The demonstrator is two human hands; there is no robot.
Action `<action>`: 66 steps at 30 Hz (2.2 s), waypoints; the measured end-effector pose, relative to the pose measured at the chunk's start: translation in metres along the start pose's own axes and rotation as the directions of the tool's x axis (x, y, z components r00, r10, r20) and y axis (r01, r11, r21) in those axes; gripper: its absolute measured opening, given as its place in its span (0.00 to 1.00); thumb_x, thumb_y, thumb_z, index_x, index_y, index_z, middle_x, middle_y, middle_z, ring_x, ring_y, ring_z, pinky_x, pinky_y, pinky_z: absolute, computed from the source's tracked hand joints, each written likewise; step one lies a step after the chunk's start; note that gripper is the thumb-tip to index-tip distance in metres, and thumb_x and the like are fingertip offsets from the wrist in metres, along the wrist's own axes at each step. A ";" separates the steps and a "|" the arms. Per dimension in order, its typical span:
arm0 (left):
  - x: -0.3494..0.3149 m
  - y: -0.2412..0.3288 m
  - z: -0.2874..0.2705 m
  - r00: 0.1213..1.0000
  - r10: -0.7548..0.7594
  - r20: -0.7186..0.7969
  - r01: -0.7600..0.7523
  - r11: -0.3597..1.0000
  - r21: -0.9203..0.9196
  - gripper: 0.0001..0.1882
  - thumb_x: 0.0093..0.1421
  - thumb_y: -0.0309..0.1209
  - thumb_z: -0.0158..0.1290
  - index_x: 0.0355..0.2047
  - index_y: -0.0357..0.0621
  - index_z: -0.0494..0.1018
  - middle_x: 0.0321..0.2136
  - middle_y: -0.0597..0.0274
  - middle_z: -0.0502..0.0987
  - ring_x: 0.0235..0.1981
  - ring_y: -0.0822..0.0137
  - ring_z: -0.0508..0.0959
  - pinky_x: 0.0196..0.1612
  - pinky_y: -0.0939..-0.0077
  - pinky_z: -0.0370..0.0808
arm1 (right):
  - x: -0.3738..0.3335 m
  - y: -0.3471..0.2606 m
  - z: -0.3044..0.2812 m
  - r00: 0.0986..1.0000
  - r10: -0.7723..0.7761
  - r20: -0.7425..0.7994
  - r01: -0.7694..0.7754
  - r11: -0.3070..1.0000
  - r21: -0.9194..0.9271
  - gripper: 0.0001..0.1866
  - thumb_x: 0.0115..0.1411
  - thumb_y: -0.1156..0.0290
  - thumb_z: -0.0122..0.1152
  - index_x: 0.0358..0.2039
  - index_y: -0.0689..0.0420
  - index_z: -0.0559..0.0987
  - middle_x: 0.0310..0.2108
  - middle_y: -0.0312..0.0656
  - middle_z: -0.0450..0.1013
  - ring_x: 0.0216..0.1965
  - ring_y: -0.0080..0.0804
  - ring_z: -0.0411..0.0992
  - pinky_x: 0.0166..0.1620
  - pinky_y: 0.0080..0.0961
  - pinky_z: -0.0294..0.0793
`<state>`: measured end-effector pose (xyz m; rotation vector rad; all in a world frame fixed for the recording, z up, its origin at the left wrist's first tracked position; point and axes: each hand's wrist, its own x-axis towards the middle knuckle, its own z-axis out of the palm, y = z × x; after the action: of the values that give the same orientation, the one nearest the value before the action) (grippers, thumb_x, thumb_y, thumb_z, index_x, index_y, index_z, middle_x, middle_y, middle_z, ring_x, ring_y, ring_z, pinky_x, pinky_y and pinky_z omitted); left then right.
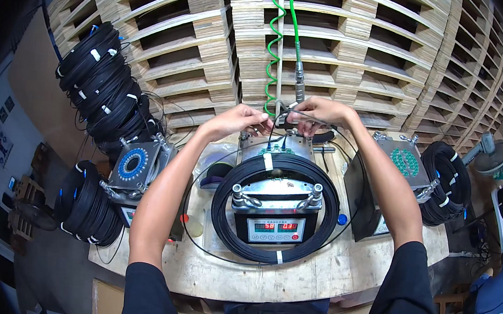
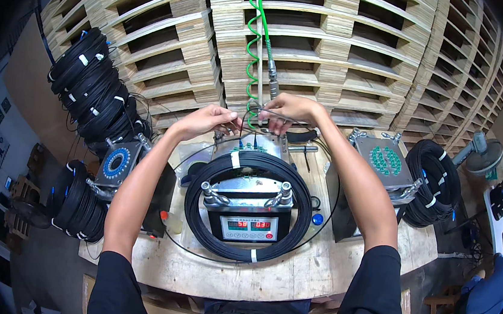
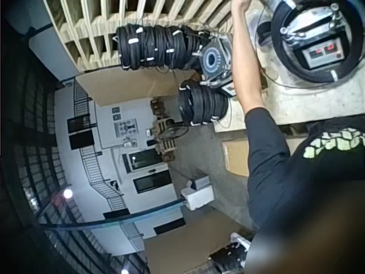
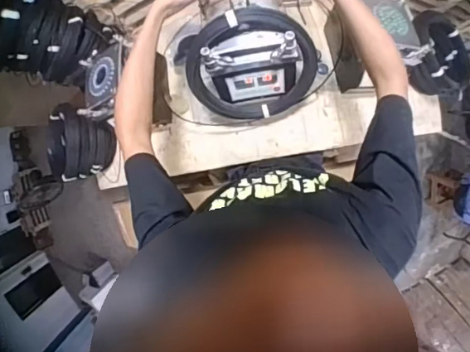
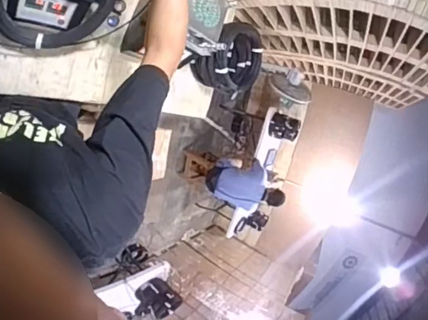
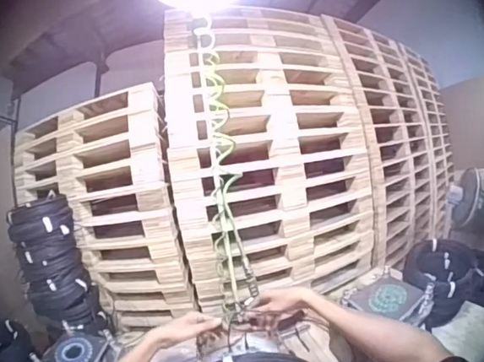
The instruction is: Operate industrial machines to process coils of black wire and install circuit boards.
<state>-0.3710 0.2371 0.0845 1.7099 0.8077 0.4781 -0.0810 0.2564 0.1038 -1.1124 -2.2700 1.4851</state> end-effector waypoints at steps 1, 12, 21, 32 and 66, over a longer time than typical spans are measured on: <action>0.002 -0.004 -0.003 1.000 -0.005 -0.005 0.005 1.000 0.011 0.20 0.70 0.41 0.47 0.48 0.37 0.77 0.42 0.58 0.81 0.43 0.69 0.79 0.48 0.74 0.75 | -0.001 0.004 -0.007 1.000 0.019 -0.018 -0.019 1.000 -0.011 0.23 0.68 0.51 0.53 0.49 0.60 0.77 0.29 0.40 0.78 0.30 0.25 0.79 0.33 0.21 0.81; 0.037 -0.006 0.004 0.971 -0.038 0.234 -0.127 0.753 0.646 0.26 0.56 0.17 0.42 0.56 0.38 0.73 0.51 0.51 0.78 0.52 0.62 0.78 0.60 0.73 0.68 | 0.048 0.014 -0.022 0.892 0.448 0.055 -0.418 0.866 -0.276 0.43 0.44 0.34 0.71 0.46 0.61 0.77 0.35 0.50 0.75 0.31 0.39 0.79 0.36 0.30 0.84; 0.037 -0.022 0.001 0.980 0.016 0.198 -0.101 0.896 0.432 0.24 0.58 0.21 0.43 0.54 0.48 0.76 0.31 0.62 0.81 0.27 0.79 0.68 0.36 0.79 0.70 | 0.061 0.050 -0.019 0.870 0.493 0.032 -0.488 0.868 -0.092 0.16 0.58 0.63 0.58 0.41 0.61 0.71 0.25 0.50 0.75 0.23 0.40 0.79 0.28 0.33 0.85; 0.046 -0.052 -0.005 0.969 0.188 0.162 -0.241 0.869 0.432 0.26 0.52 0.16 0.44 0.51 0.41 0.77 0.49 0.50 0.79 0.52 0.60 0.77 0.61 0.71 0.66 | 0.026 0.096 -0.012 0.973 0.222 -0.054 -0.183 0.897 0.402 0.13 0.70 0.63 0.46 0.47 0.60 0.63 0.32 0.50 0.71 0.26 0.42 0.80 0.31 0.34 0.86; 0.053 -0.068 -0.009 0.983 0.161 0.086 -0.182 0.910 0.373 0.18 0.61 0.21 0.45 0.50 0.40 0.78 0.40 0.60 0.80 0.42 0.69 0.78 0.49 0.76 0.73 | 0.006 0.116 0.001 0.967 -0.054 -0.248 0.130 0.944 0.304 0.26 0.64 0.48 0.59 0.51 0.57 0.77 0.37 0.27 0.73 0.25 0.11 0.58 0.26 0.11 0.57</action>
<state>-0.3594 0.2910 0.0179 2.1585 0.7481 0.4093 -0.0307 0.2844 0.0029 -1.0093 -1.8189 1.5219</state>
